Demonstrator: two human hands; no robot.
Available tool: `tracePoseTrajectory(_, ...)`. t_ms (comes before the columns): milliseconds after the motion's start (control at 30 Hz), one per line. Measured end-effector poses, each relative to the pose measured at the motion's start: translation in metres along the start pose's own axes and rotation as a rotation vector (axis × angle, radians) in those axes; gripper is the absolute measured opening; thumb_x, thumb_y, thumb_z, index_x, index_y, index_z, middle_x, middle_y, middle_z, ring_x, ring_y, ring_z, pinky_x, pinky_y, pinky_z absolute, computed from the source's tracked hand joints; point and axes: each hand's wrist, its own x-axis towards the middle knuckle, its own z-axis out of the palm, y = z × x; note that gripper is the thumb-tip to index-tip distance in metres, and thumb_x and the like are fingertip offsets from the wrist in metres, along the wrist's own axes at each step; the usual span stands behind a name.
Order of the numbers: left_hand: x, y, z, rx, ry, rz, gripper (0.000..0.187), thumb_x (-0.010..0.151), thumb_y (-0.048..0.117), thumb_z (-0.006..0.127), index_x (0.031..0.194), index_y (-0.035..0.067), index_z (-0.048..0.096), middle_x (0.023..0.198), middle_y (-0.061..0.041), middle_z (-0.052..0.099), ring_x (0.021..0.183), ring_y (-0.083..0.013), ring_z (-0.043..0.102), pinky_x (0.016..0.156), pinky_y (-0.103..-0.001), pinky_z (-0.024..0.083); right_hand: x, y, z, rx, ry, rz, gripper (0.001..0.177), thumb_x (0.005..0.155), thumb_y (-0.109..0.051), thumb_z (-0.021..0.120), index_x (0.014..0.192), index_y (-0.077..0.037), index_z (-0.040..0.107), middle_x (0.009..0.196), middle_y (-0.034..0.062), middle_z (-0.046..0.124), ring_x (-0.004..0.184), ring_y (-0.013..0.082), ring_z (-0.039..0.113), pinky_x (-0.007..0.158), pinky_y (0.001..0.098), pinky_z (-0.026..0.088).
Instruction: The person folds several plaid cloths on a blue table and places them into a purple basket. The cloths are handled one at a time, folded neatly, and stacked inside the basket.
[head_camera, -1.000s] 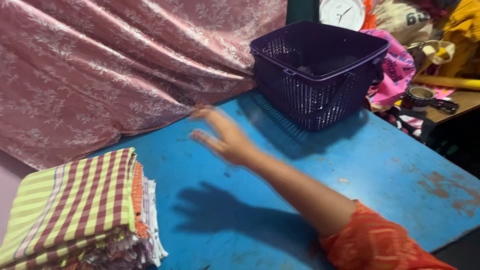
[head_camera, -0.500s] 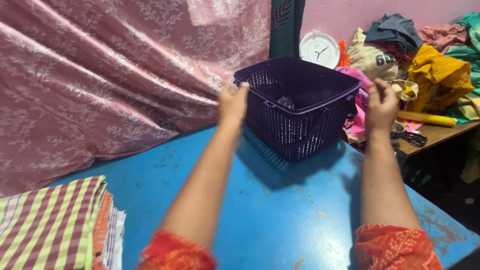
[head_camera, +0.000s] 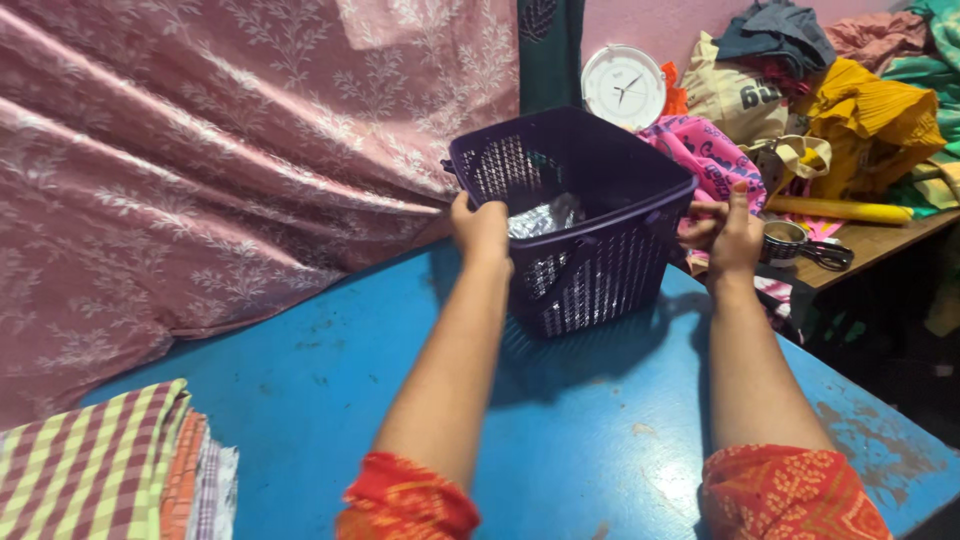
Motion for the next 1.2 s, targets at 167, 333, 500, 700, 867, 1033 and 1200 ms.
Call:
tracePoseTrajectory(167, 0.013, 0.059, -0.093, 0.389, -0.329, -0.095, 0.072, 0.065, -0.007, 0.055, 0.135, 0.001, 0.07, 0.097, -0.009, 0.071, 0.077, -0.0199, 0.062, 0.06, -0.033, 0.049, -0.016, -0.018, 0.02, -0.046, -0.156, 0.007, 0.07, 0.112, -0.059, 0.044, 0.1, 0.003, 0.075, 0.06, 0.0046, 0.055, 0.041, 0.0112, 0.045, 0.037, 0.0246, 0.032)
tracePoseTrajectory(333, -0.021, 0.155, -0.157, 0.985, -0.618, -0.342, 0.096, 0.069, -0.01, 0.052, 0.153, 0.035, 0.045, 0.121, -0.006, 0.068, 0.097, -0.0235, 0.063, 0.075, -0.051, 0.051, -0.022, -0.046, 0.055, 0.016, -0.301, -0.177, 0.039, 0.114, -0.037, 0.062, 0.108, 0.001, 0.071, 0.08, 0.0036, 0.067, 0.059, 0.0062, 0.054, 0.052, 0.0198, 0.038)
tracePoseTrajectory(500, -0.052, 0.219, -0.205, 1.249, -0.794, -0.524, 0.108, 0.078, -0.011, 0.056, 0.155, 0.056, 0.02, 0.149, 0.003, 0.051, 0.124, -0.0229, 0.058, 0.101, -0.056, 0.049, -0.047, -0.098, 0.101, -0.166, -0.493, -0.529, 0.026, 0.113, -0.022, 0.065, 0.115, 0.003, 0.07, 0.111, 0.0063, 0.068, 0.101, 0.0107, 0.059, 0.085, 0.022, 0.045)
tracePoseTrajectory(700, -0.062, 0.244, -0.252, 1.317, -0.988, -0.35, 0.108, 0.077, -0.016, 0.053, 0.157, 0.049, 0.024, 0.158, -0.001, 0.047, 0.142, -0.0221, 0.047, 0.114, -0.045, 0.041, -0.098, -0.198, 0.142, -0.572, -0.856, -0.128, 0.036, 0.099, -0.037, 0.064, 0.12, -0.01, 0.073, 0.1, 0.0066, 0.071, 0.092, 0.0184, 0.063, 0.078, 0.0341, 0.05)
tracePoseTrajectory(867, -0.08, 0.246, -0.266, 1.396, -0.835, -0.227, 0.086, 0.088, -0.001, 0.06, 0.156, 0.043, 0.032, 0.158, 0.001, 0.048, 0.144, -0.0201, 0.047, 0.116, -0.038, 0.04, -0.142, -0.248, 0.158, -1.272, -0.891, -0.146, 0.058, 0.085, -0.057, 0.072, 0.126, -0.016, 0.072, 0.106, 0.0118, 0.077, 0.1, 0.0289, 0.072, 0.088, 0.0433, 0.055)
tracePoseTrajectory(1033, -0.089, 0.247, -0.272, 1.343, -0.952, -0.12, 0.086, 0.085, 0.002, 0.066, 0.155, 0.037, 0.03, 0.159, 0.0, 0.046, 0.144, -0.0185, 0.046, 0.117, -0.036, 0.038, -0.159, -0.255, 0.162, -1.526, -0.902, -0.166, 0.051, 0.081, -0.05, 0.076, 0.121, -0.018, 0.077, 0.102, 0.0144, 0.079, 0.098, 0.0329, 0.076, 0.092, 0.0439, 0.058)
tracePoseTrajectory(1200, -0.086, 0.247, -0.287, 1.424, -1.021, 0.139, 0.091, 0.079, -0.011, 0.052, 0.158, 0.029, 0.035, 0.165, -0.007, 0.036, 0.15, -0.0248, 0.036, 0.121, -0.038, 0.029, -0.166, -0.263, 0.158, -1.657, -0.984, -0.294, 0.042, 0.086, -0.048, 0.071, 0.117, -0.02, 0.077, 0.104, 0.0108, 0.08, 0.1, 0.0307, 0.075, 0.093, 0.0427, 0.058)
